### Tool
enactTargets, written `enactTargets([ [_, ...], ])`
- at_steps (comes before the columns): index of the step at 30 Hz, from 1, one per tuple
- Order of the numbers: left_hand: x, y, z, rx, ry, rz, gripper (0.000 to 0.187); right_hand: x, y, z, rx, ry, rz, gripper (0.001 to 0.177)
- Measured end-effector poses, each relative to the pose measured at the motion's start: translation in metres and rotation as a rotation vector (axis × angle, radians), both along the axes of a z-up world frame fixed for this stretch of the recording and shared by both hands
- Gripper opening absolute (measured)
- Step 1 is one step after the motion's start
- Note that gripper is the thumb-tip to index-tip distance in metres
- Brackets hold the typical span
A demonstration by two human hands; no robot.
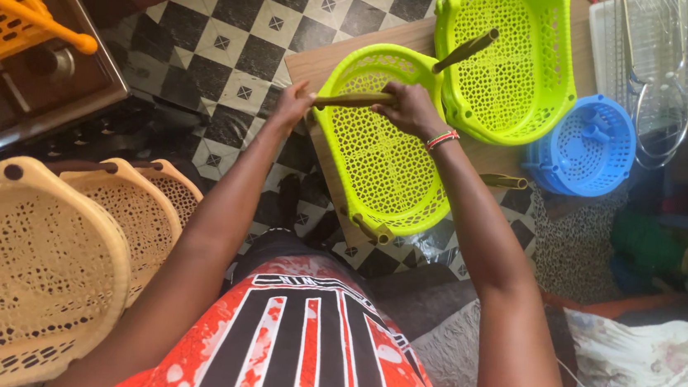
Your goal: The person assembles a three-tiered green plastic basket by inserting metal rods into the basket holes and stacking the tiers. They then handle a blue plastic basket, inserting its internal divider pieces.
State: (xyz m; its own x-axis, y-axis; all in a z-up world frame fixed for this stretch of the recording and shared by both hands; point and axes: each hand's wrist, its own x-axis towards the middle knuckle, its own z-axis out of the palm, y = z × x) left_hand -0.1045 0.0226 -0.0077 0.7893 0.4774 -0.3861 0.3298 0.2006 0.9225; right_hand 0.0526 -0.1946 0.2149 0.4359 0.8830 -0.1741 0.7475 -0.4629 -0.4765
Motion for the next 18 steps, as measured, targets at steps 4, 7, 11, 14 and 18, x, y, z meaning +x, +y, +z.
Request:
enactTargets([
  [4, -0.014, -0.015, -0.039, -0.585, 0.218, 0.165, 0.049, 0.000, -0.006, -0.018, -0.030, 0.031, -0.028, 0.034],
  [7, -0.013, -0.016, -0.044, -0.684, 0.185, 0.200, 0.049, 0.009, -0.008, -0.022, -0.049, 0.033, -0.044, 0.034],
  [11, -0.006, -0.019, -0.041, -0.696, 0.226, 0.214, 0.050, 0.018, -0.015, -0.018, -0.080, 0.087, -0.103, 0.036],
  [14, -0.001, -0.022, -0.039, -0.695, 0.232, 0.217, 0.046, 0.018, -0.018, -0.012, -0.103, -0.001, -0.035, 0.034],
  [18, 0.007, -0.027, -0.044, -0.678, 0.240, 0.298, 0.042, 0.007, -0.012, 0.002, -0.037, -0.067, 0.019, 0.036],
])
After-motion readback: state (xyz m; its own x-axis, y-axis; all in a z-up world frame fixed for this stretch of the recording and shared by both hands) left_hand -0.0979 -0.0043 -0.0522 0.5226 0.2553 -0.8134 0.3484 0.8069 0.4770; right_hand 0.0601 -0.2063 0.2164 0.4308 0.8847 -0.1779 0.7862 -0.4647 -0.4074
